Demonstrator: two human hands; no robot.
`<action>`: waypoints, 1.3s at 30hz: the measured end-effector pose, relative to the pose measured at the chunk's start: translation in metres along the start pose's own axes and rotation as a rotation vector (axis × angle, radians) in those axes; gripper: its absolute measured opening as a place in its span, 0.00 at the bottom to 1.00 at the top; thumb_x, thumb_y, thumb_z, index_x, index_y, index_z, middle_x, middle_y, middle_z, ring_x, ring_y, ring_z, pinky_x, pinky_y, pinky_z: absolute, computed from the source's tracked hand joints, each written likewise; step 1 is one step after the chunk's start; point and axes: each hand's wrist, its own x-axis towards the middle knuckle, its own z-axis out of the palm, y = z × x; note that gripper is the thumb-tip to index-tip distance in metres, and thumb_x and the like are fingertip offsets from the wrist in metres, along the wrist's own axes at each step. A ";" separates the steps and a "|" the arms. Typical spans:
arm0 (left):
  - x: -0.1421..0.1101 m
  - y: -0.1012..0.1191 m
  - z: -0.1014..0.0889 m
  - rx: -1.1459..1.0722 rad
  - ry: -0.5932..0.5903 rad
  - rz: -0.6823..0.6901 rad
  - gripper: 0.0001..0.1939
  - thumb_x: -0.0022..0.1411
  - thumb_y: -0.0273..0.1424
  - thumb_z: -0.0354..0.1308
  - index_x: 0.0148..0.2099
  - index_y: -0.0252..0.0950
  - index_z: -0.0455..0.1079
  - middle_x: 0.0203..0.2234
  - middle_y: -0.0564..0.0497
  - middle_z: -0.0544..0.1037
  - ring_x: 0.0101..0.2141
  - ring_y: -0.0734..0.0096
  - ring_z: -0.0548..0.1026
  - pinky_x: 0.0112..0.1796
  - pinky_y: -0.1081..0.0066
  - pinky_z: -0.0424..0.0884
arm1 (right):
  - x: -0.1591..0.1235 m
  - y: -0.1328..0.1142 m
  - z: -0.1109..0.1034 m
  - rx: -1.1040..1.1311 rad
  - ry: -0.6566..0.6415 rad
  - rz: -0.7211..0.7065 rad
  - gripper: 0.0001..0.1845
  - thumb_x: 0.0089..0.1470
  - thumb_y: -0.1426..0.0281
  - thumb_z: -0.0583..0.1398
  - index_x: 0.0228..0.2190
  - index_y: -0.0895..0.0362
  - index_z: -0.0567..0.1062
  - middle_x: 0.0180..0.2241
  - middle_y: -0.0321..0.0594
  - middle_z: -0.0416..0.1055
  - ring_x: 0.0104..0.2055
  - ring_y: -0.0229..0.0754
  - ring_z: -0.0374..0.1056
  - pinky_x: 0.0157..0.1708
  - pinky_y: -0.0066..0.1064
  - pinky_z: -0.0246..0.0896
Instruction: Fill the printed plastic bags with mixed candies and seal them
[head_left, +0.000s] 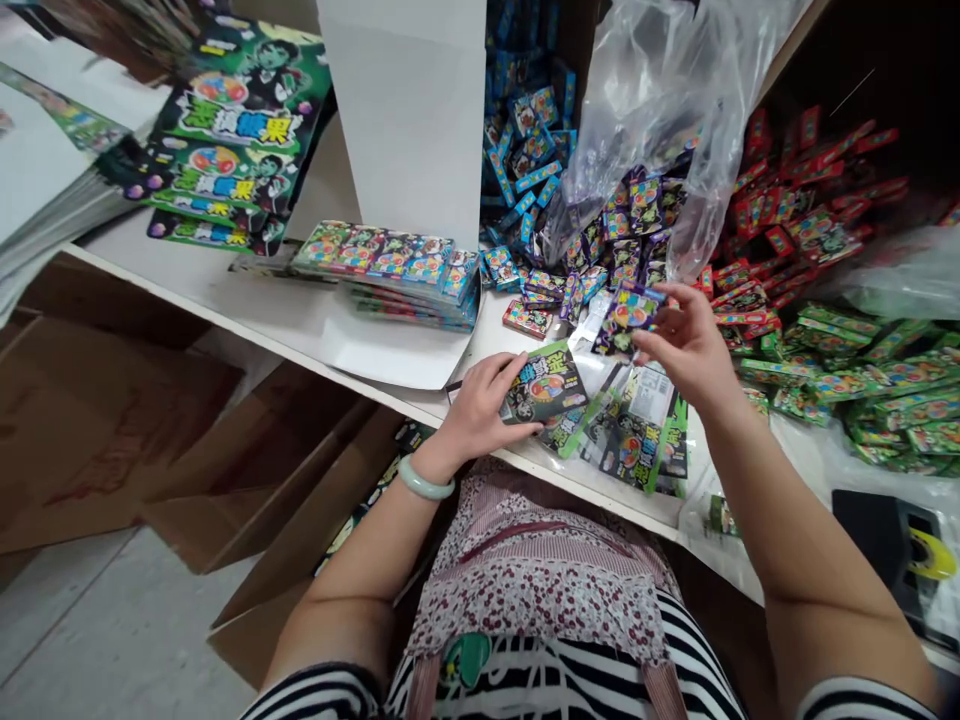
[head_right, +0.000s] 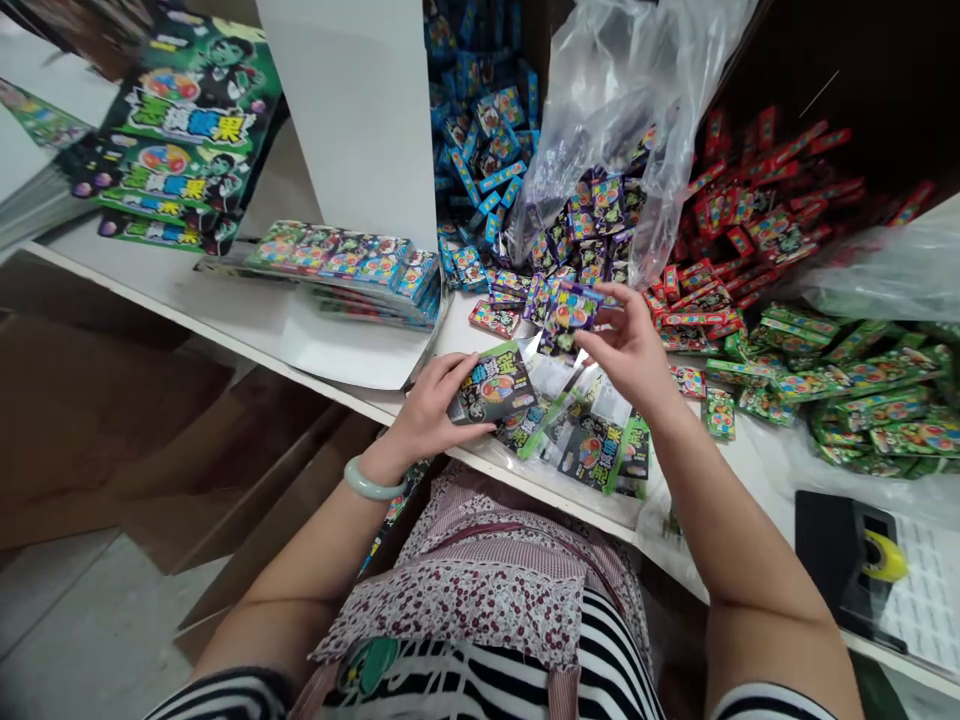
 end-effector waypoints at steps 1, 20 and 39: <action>0.001 0.002 0.002 -0.002 -0.002 0.007 0.53 0.57 0.52 0.65 0.74 0.43 0.44 0.58 0.38 0.66 0.57 0.47 0.69 0.57 0.49 0.69 | -0.016 -0.006 0.001 0.029 -0.006 0.021 0.38 0.51 0.54 0.65 0.61 0.43 0.61 0.40 0.39 0.71 0.32 0.42 0.71 0.31 0.37 0.72; -0.003 0.019 0.005 -0.035 -0.083 0.143 0.50 0.58 0.50 0.65 0.74 0.39 0.46 0.58 0.36 0.68 0.56 0.46 0.70 0.56 0.49 0.69 | -0.068 -0.008 -0.010 -0.057 -0.367 0.118 0.27 0.52 0.62 0.60 0.53 0.56 0.67 0.27 0.32 0.66 0.25 0.37 0.61 0.27 0.31 0.57; -0.006 0.018 0.007 -0.078 -0.151 0.138 0.51 0.56 0.51 0.66 0.74 0.41 0.47 0.58 0.37 0.68 0.56 0.46 0.70 0.56 0.48 0.70 | -0.087 -0.003 -0.010 -0.705 -0.354 -0.362 0.55 0.52 0.55 0.67 0.70 0.54 0.45 0.62 0.60 0.57 0.65 0.66 0.55 0.61 0.61 0.58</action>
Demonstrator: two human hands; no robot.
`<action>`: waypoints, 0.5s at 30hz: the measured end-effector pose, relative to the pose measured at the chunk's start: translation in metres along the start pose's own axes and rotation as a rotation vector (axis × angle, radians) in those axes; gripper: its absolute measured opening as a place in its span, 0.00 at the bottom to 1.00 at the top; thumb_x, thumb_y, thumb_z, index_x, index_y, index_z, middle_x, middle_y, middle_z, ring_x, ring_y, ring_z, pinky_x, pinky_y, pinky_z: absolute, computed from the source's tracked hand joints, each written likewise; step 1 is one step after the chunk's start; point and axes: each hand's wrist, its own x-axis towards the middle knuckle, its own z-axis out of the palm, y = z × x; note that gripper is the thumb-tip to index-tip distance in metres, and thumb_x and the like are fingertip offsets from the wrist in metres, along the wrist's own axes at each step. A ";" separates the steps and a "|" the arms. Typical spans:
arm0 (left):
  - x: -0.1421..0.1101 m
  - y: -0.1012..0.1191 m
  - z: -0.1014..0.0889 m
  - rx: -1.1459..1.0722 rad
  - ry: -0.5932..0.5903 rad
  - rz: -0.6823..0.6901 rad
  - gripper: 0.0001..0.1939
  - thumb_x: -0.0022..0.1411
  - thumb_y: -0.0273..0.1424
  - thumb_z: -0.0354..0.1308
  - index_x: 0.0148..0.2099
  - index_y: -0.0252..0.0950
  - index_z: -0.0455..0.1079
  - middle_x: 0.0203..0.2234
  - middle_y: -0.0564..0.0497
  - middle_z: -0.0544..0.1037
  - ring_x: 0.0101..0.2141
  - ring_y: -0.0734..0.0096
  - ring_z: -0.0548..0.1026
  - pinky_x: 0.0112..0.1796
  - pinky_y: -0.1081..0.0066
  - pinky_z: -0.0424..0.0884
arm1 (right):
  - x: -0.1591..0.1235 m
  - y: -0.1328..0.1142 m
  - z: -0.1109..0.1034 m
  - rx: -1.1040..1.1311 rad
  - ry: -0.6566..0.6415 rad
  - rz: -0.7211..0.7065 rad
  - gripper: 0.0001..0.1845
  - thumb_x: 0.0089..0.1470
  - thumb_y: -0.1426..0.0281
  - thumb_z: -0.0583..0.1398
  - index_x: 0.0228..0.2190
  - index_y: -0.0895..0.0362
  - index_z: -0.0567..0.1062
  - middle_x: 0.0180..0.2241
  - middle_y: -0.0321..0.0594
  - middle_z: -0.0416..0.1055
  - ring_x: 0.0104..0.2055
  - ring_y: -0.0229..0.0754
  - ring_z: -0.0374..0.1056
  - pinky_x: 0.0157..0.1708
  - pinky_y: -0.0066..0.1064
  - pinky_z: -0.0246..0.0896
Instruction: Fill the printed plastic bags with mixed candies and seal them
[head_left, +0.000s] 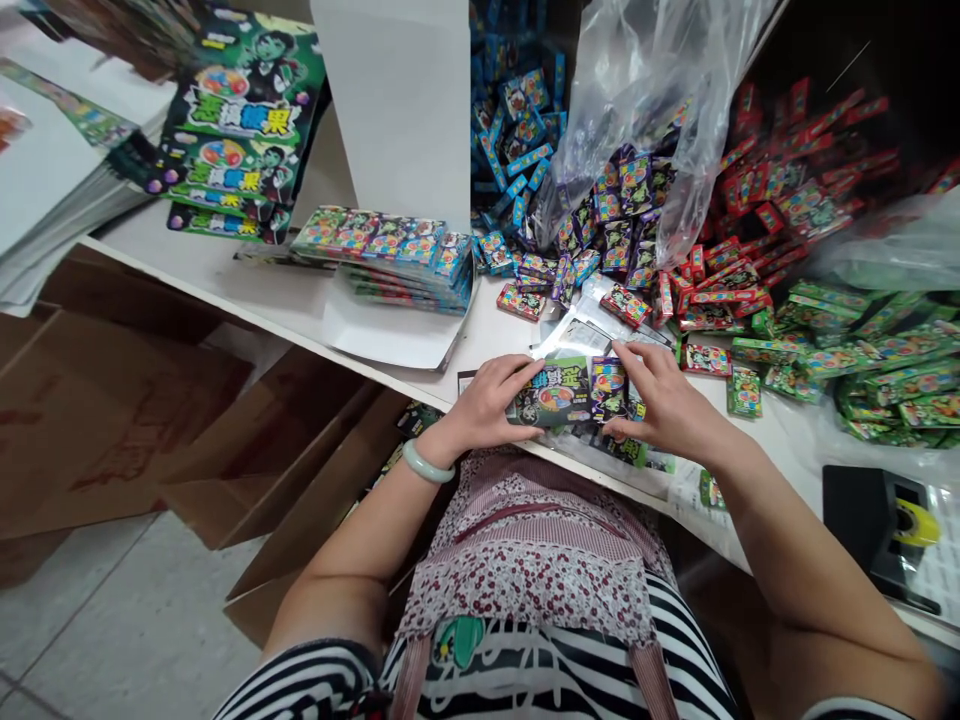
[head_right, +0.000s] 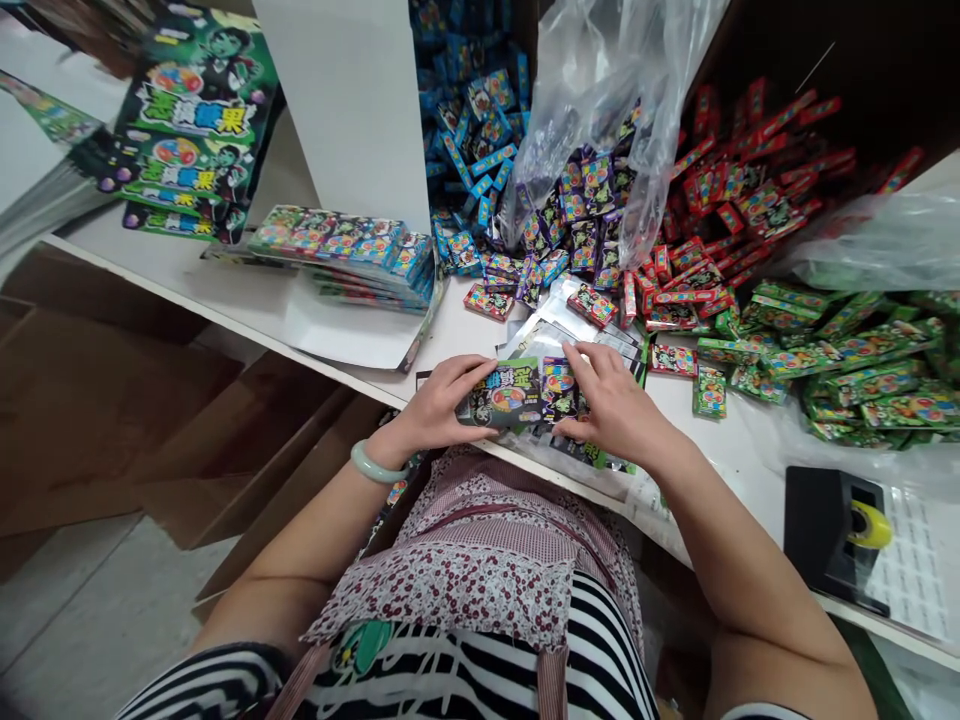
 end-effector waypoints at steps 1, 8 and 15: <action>0.001 0.000 -0.001 0.003 -0.001 0.001 0.52 0.56 0.51 0.66 0.73 0.41 0.47 0.58 0.37 0.68 0.56 0.46 0.70 0.55 0.48 0.70 | -0.001 -0.001 0.000 -0.024 0.008 -0.028 0.55 0.53 0.57 0.66 0.70 0.53 0.43 0.61 0.59 0.57 0.64 0.65 0.56 0.61 0.61 0.59; 0.003 0.004 0.000 -0.004 -0.034 0.037 0.51 0.56 0.51 0.66 0.73 0.41 0.46 0.58 0.36 0.68 0.57 0.45 0.70 0.55 0.47 0.71 | 0.000 0.001 -0.008 -0.068 -0.022 -0.210 0.43 0.53 0.63 0.66 0.64 0.60 0.58 0.56 0.58 0.65 0.56 0.62 0.63 0.55 0.55 0.67; 0.004 -0.001 -0.001 -0.007 -0.026 0.031 0.51 0.55 0.51 0.67 0.73 0.40 0.49 0.57 0.36 0.69 0.56 0.46 0.70 0.55 0.48 0.71 | 0.006 0.000 -0.012 -0.040 -0.024 -0.235 0.37 0.55 0.64 0.64 0.62 0.62 0.61 0.56 0.60 0.66 0.57 0.59 0.64 0.56 0.53 0.66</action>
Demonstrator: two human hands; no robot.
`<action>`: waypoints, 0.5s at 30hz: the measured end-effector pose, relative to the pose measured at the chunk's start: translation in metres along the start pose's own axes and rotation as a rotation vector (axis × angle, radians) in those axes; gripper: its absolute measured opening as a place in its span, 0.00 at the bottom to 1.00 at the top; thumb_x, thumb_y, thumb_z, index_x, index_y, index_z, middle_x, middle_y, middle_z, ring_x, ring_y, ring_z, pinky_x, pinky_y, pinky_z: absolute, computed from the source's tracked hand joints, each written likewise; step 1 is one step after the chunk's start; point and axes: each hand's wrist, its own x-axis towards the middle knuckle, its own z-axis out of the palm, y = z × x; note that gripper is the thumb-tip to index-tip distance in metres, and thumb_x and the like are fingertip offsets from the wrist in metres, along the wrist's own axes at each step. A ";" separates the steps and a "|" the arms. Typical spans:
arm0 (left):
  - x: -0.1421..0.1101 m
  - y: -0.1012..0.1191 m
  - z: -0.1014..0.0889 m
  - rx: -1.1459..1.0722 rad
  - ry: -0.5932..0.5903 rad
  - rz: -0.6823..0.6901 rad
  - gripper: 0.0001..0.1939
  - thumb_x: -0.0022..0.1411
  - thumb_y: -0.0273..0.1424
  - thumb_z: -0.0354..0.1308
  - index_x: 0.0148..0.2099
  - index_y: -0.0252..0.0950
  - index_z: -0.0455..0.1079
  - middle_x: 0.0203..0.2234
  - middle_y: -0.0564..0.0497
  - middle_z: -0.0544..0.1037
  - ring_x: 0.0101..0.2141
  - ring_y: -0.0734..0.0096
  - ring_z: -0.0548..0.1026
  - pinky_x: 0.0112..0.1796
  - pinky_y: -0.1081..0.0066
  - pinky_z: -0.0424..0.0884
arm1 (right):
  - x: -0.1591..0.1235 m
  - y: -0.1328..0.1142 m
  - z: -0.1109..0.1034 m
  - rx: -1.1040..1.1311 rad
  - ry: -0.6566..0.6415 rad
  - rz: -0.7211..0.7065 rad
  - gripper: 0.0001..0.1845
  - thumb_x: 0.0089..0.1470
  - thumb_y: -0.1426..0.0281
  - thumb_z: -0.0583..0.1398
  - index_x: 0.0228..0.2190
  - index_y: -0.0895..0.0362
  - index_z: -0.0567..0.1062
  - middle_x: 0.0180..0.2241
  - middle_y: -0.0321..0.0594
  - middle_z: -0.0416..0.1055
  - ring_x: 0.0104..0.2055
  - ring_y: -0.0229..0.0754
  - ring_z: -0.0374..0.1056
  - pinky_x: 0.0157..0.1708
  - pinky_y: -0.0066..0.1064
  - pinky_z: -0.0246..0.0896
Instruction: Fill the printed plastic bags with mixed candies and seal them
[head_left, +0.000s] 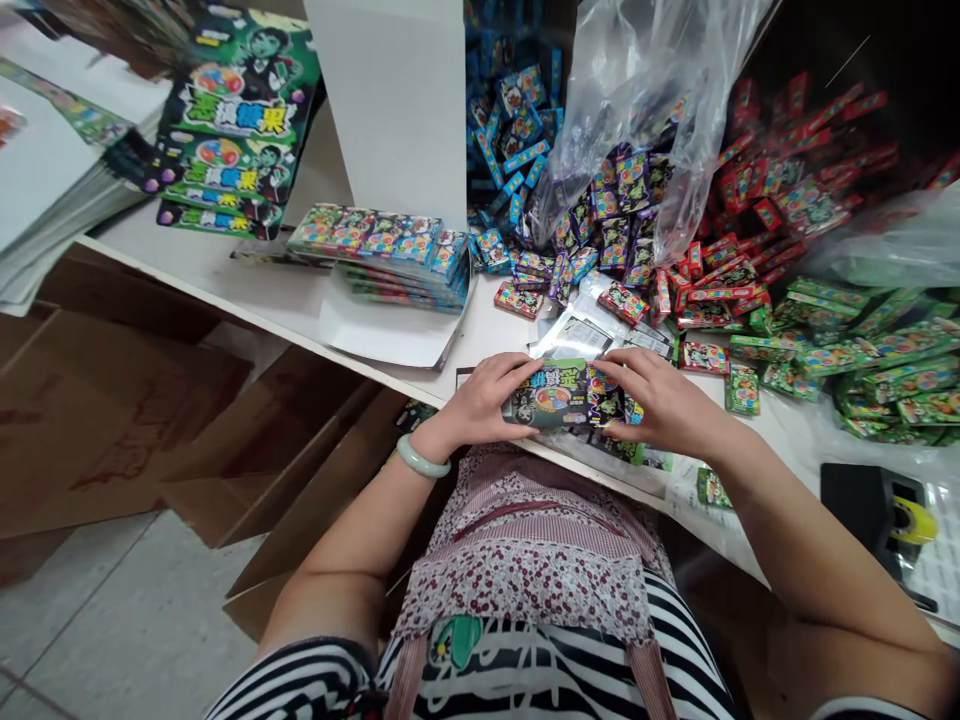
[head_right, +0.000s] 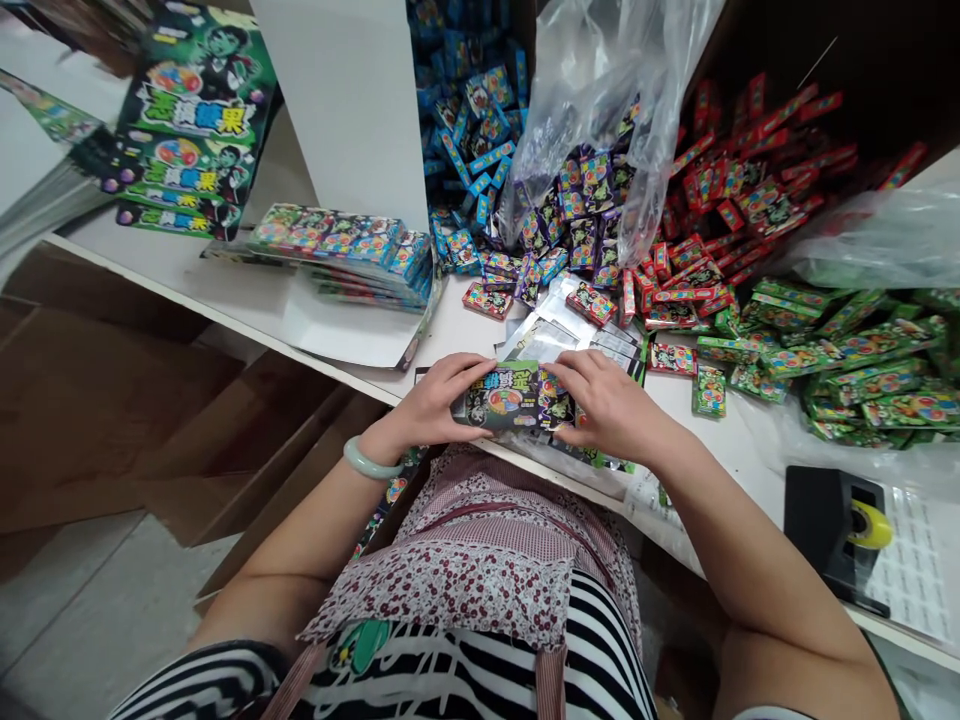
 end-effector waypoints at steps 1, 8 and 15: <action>-0.001 -0.001 0.000 -0.002 0.001 0.000 0.51 0.55 0.51 0.67 0.72 0.40 0.49 0.57 0.36 0.69 0.56 0.46 0.70 0.54 0.48 0.71 | 0.001 -0.001 -0.001 0.003 -0.004 -0.003 0.36 0.55 0.64 0.64 0.61 0.62 0.62 0.55 0.59 0.67 0.57 0.59 0.65 0.55 0.53 0.66; -0.005 0.001 -0.001 -0.003 0.039 0.009 0.51 0.56 0.50 0.67 0.73 0.41 0.47 0.57 0.37 0.69 0.55 0.47 0.71 0.55 0.49 0.71 | 0.002 -0.007 -0.001 0.008 0.010 0.026 0.35 0.52 0.61 0.66 0.57 0.63 0.65 0.52 0.59 0.67 0.54 0.60 0.64 0.54 0.54 0.64; -0.007 0.001 -0.008 -0.036 0.081 -0.030 0.50 0.56 0.49 0.67 0.73 0.41 0.48 0.57 0.38 0.68 0.55 0.48 0.70 0.55 0.48 0.71 | 0.000 -0.008 -0.011 0.117 0.035 0.021 0.37 0.54 0.60 0.65 0.63 0.54 0.62 0.56 0.54 0.66 0.58 0.59 0.63 0.56 0.56 0.62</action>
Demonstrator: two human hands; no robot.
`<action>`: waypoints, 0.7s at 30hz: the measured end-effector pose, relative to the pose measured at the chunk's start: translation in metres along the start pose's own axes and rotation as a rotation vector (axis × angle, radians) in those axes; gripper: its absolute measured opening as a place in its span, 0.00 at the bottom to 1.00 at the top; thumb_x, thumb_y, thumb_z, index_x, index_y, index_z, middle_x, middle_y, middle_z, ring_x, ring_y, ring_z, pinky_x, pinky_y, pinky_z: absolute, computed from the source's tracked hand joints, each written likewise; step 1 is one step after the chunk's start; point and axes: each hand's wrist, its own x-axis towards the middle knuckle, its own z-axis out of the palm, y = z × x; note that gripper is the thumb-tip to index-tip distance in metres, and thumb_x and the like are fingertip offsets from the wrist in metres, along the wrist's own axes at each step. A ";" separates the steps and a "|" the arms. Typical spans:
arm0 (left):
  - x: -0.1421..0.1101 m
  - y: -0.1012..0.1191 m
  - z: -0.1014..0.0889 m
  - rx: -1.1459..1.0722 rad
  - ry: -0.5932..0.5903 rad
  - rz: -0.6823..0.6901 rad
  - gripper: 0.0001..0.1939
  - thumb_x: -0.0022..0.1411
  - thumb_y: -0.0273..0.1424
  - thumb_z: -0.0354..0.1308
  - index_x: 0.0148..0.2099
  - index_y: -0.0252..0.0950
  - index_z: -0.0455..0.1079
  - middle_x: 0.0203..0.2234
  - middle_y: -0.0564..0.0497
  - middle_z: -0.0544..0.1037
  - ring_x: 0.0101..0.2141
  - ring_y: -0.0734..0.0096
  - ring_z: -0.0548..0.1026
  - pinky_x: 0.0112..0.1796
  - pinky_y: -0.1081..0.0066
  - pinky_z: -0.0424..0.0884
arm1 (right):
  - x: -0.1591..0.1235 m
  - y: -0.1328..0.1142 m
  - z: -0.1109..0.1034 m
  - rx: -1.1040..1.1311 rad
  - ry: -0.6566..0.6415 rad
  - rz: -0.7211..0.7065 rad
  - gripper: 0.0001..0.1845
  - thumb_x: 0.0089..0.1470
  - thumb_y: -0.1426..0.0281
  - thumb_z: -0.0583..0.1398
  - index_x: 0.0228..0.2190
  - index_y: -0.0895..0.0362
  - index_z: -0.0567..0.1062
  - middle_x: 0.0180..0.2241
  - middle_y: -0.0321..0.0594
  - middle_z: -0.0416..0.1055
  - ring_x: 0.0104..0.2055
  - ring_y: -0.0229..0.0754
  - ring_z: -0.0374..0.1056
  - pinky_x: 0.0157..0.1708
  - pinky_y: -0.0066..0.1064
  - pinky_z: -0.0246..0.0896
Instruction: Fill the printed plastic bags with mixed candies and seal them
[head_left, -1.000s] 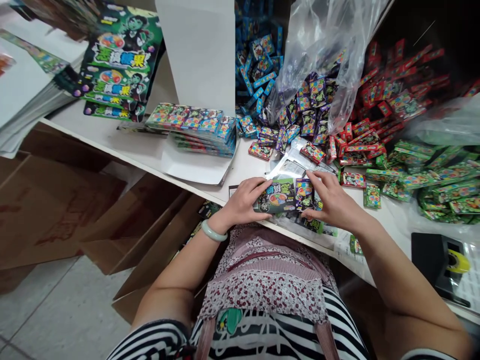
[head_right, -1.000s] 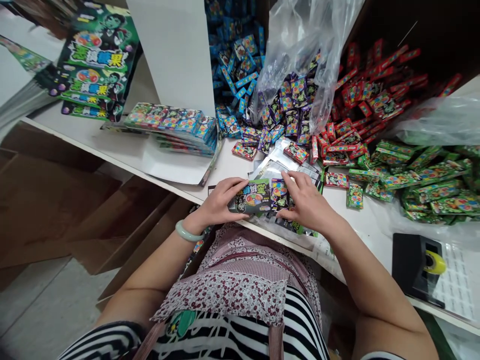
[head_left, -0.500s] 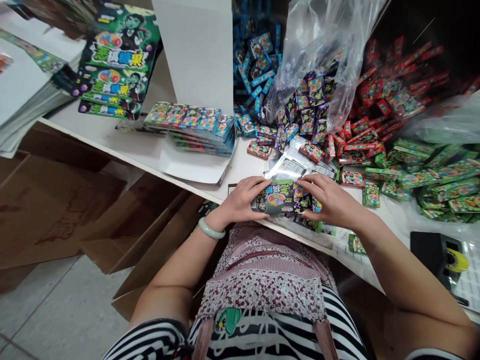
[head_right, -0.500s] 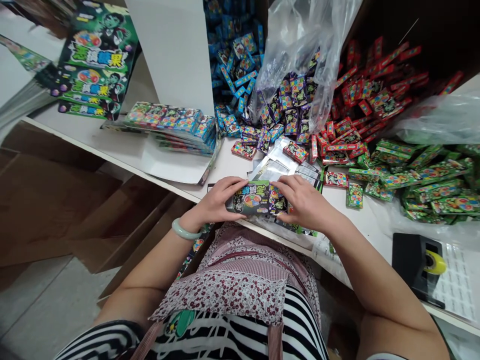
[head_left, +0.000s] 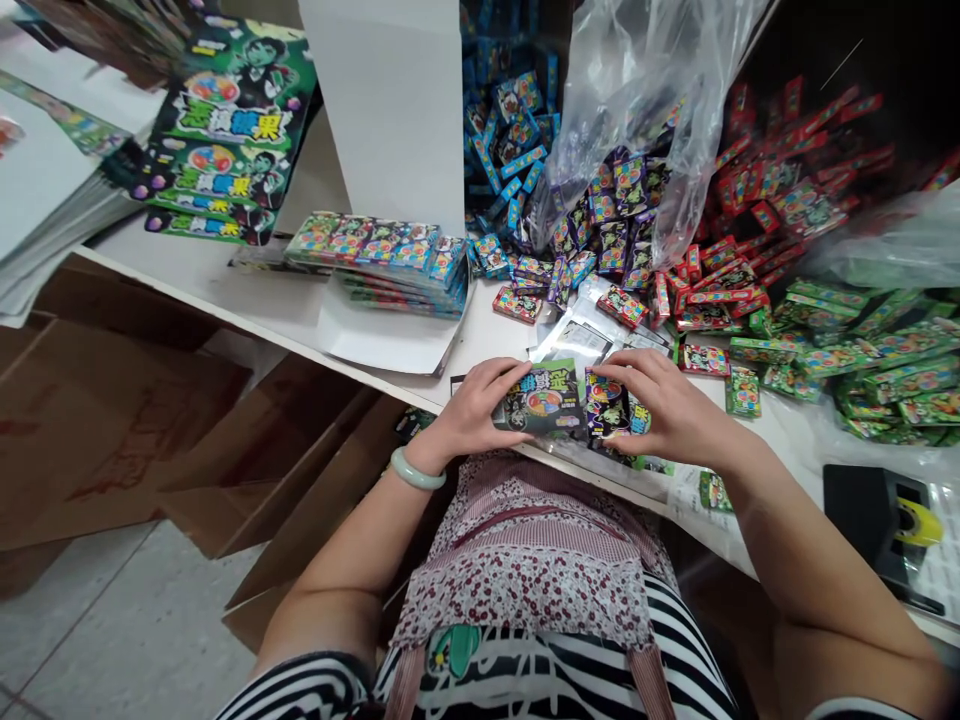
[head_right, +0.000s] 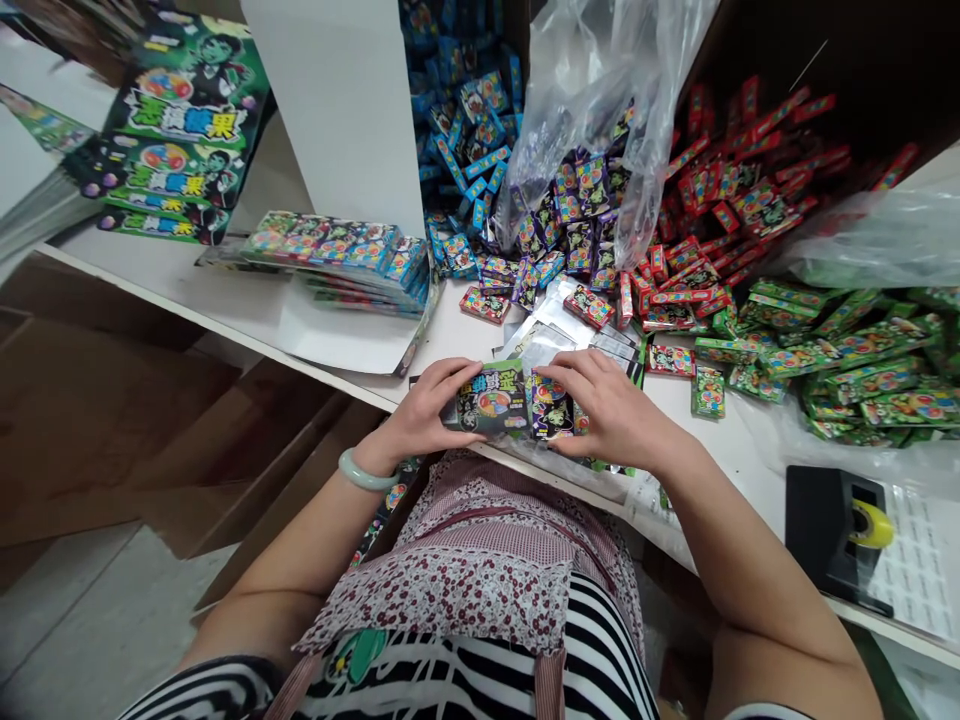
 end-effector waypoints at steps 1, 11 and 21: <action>0.000 -0.001 -0.001 0.005 0.006 -0.010 0.51 0.56 0.49 0.67 0.73 0.41 0.48 0.57 0.38 0.68 0.55 0.48 0.70 0.55 0.48 0.71 | 0.000 0.001 -0.002 0.030 -0.020 -0.018 0.37 0.54 0.60 0.65 0.63 0.53 0.62 0.57 0.54 0.66 0.59 0.59 0.63 0.57 0.55 0.62; 0.002 0.001 -0.009 0.096 -0.059 0.087 0.49 0.60 0.48 0.64 0.74 0.42 0.44 0.57 0.37 0.69 0.55 0.48 0.71 0.54 0.49 0.71 | 0.010 0.003 -0.015 0.071 -0.160 -0.037 0.37 0.52 0.62 0.66 0.63 0.51 0.67 0.57 0.50 0.68 0.58 0.56 0.65 0.58 0.53 0.62; 0.000 0.002 -0.004 -0.023 -0.076 0.025 0.51 0.57 0.51 0.66 0.74 0.42 0.46 0.58 0.37 0.67 0.57 0.46 0.69 0.56 0.48 0.70 | -0.005 0.009 -0.030 -0.050 0.004 0.054 0.37 0.57 0.57 0.63 0.65 0.51 0.63 0.60 0.53 0.65 0.60 0.61 0.63 0.59 0.57 0.61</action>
